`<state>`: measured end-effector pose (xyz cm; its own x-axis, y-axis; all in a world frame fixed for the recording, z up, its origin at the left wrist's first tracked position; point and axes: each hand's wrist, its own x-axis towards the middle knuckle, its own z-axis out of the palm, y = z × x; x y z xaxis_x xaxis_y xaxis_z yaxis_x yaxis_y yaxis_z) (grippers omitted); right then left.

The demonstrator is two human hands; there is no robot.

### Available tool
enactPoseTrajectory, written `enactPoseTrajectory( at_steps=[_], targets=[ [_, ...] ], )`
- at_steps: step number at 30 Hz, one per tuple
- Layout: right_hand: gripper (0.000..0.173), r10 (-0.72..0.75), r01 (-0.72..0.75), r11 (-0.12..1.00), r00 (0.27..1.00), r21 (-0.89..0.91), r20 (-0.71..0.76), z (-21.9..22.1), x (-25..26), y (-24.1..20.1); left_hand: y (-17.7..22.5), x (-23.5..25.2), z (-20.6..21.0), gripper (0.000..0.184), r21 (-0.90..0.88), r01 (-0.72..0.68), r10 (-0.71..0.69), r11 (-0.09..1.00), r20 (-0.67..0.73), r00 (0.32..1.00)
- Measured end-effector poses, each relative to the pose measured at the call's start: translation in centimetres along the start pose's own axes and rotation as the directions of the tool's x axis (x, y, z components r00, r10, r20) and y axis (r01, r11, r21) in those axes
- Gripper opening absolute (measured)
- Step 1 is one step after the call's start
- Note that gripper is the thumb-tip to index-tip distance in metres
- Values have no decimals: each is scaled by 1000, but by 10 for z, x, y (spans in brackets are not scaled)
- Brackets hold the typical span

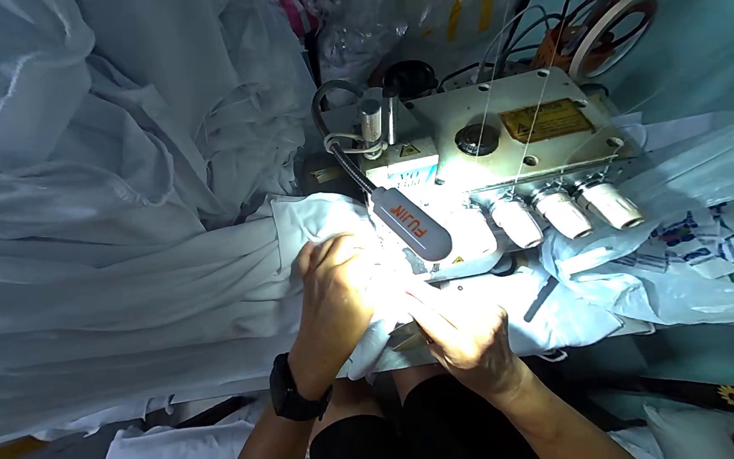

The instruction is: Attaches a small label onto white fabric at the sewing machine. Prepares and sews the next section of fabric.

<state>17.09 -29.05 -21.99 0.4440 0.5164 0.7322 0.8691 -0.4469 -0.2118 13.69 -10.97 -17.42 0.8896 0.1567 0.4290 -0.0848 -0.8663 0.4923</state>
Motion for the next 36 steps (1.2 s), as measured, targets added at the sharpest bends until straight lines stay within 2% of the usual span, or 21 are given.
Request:
enactPoseTrajectory(
  at_steps=[5, 10, 26, 32, 36],
  targets=[
    [24, 32, -31, 998, 999, -54, 20, -2, 2, -6, -12, -7, -2, 13, 15, -112, 112, 994, 13, 994],
    [26, 65, -63, 995, 998, -75, 24, 1, 5, -7, -16, -1, 0, 9, -27, -98, 98, 995, -1, 995],
    [24, 152, -152, 988, 988, 22, 2, 3, 4, -10, -21, 5, 1, 13, -83, -107, 107, 991, -5, 994],
    [35, 246, -248, 969, 965, 8, 88, 6, 13, -15, -27, 26, -9, 16, -74, -124, 126, 990, 28, 992],
    [32, 247, -249, 965, 968, 79, 37, 10, 9, -21, -36, 57, -4, 15, -94, -103, 102, 990, -14, 995]
  ],
)
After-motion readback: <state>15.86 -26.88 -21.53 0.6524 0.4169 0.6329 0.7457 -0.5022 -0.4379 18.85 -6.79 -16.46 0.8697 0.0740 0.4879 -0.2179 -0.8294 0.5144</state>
